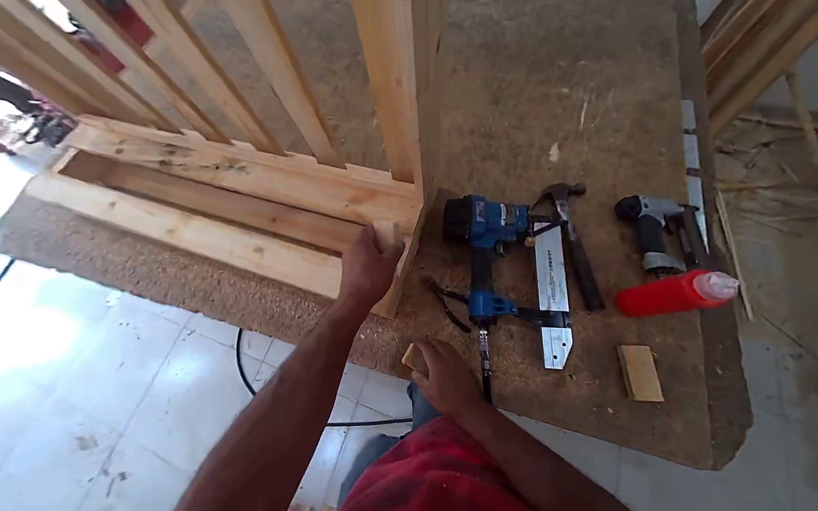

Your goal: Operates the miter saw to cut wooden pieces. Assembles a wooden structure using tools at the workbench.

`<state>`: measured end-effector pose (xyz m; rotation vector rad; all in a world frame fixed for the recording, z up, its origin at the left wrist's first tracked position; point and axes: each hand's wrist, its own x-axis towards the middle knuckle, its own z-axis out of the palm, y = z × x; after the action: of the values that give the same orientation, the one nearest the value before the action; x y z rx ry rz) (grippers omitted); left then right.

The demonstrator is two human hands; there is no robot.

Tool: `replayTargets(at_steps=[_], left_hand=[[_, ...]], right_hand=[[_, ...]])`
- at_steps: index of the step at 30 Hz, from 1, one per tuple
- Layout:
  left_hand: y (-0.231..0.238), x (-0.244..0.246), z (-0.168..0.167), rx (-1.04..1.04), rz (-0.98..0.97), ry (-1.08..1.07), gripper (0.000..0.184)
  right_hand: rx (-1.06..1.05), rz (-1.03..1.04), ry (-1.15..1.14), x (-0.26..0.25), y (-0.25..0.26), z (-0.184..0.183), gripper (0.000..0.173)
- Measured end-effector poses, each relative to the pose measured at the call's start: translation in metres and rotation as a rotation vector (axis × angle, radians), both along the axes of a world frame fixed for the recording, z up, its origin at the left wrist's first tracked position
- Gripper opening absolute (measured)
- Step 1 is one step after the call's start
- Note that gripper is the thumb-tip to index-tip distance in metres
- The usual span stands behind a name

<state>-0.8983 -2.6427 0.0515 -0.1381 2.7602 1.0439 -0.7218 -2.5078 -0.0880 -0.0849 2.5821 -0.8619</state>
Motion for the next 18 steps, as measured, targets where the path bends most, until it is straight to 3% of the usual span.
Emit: replayTargets(at_steps=[2,5,18], left_hand=[[0.015,-0.035,-0.021,-0.175,-0.089,-0.11,0.047],[0.022,-0.049,-0.04,-0.346,-0.174,-0.247,0.054],[0.023,-0.069,-0.022,-0.558,-0.455,-0.404,0.057]], right_hand=[[0.023,0.034,-0.037,-0.012,-0.003,-0.004,0.055],[0.042,0.038,-0.057,-0.013,-0.001,0.001,0.053],[0.058,-0.353,-0.149,-0.027,-0.018,0.003,0.053]])
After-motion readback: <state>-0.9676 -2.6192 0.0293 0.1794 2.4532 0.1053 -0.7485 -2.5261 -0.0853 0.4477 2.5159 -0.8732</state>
